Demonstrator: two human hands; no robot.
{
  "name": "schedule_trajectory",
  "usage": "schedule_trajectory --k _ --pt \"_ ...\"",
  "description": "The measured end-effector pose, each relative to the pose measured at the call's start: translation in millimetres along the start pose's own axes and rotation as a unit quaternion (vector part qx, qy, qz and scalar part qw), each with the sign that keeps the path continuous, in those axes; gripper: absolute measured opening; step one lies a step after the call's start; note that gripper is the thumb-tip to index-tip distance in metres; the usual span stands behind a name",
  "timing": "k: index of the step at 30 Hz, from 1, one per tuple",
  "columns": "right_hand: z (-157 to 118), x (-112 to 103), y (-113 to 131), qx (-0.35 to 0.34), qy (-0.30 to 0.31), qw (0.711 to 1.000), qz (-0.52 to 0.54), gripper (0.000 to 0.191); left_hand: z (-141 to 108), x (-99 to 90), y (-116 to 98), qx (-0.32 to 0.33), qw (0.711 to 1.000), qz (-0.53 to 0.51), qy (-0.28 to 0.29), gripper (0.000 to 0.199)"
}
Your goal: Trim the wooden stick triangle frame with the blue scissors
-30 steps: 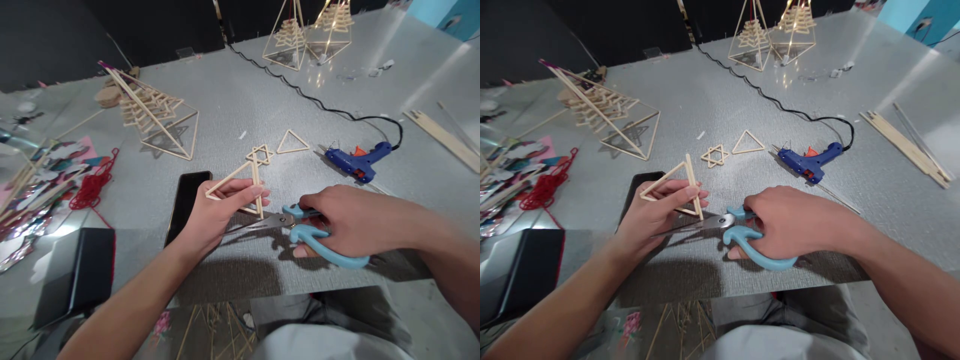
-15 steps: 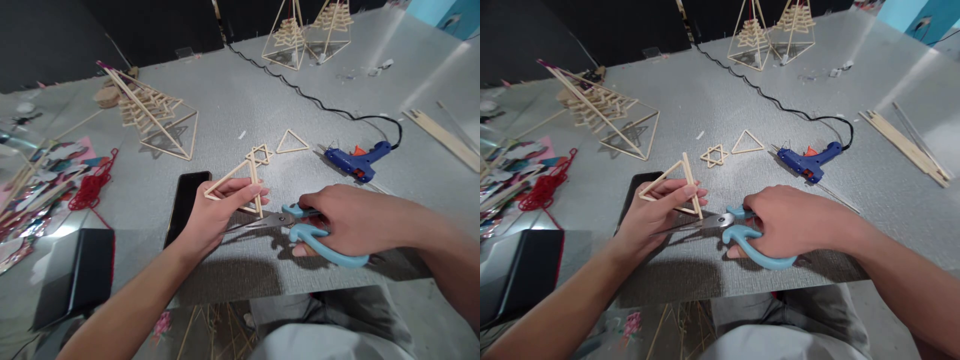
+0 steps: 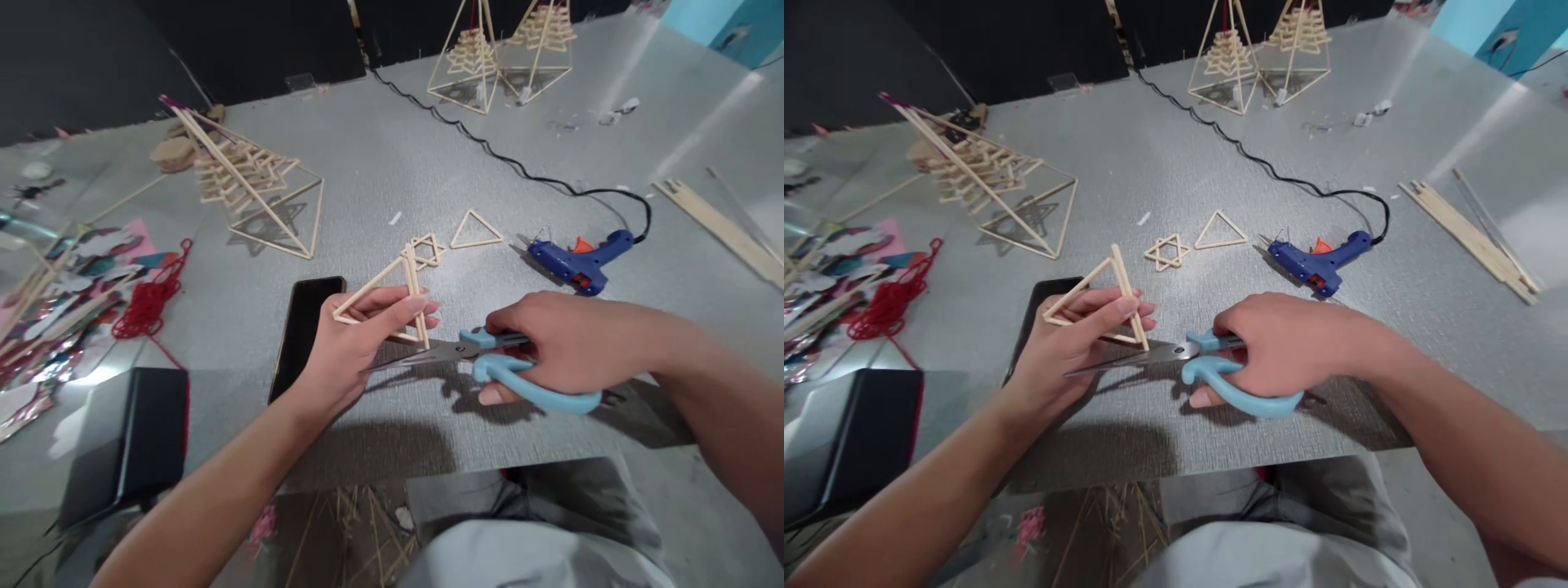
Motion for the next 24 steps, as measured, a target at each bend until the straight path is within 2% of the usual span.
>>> schedule_trajectory --k 15,24 --pt "7.9 -1.2 -5.0 -0.011 0.008 1.000 -0.004 0.055 8.7 -0.9 7.2 -0.018 0.999 0.005 0.033 0.035" --pt "8.0 0.5 -6.2 -0.017 -0.008 1.000 0.015 0.053 8.2 0.9 6.2 -0.024 0.999 0.006 0.023 0.043"
Point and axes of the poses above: each hand's wrist, its own z-axis towards the middle knuckle, its own x-axis out of the palm, y = z × x, the point moved 7 cm from there along z, towards the middle knuckle, and after that the axes turned 7 degrees about -y, right-handed, at the moved point
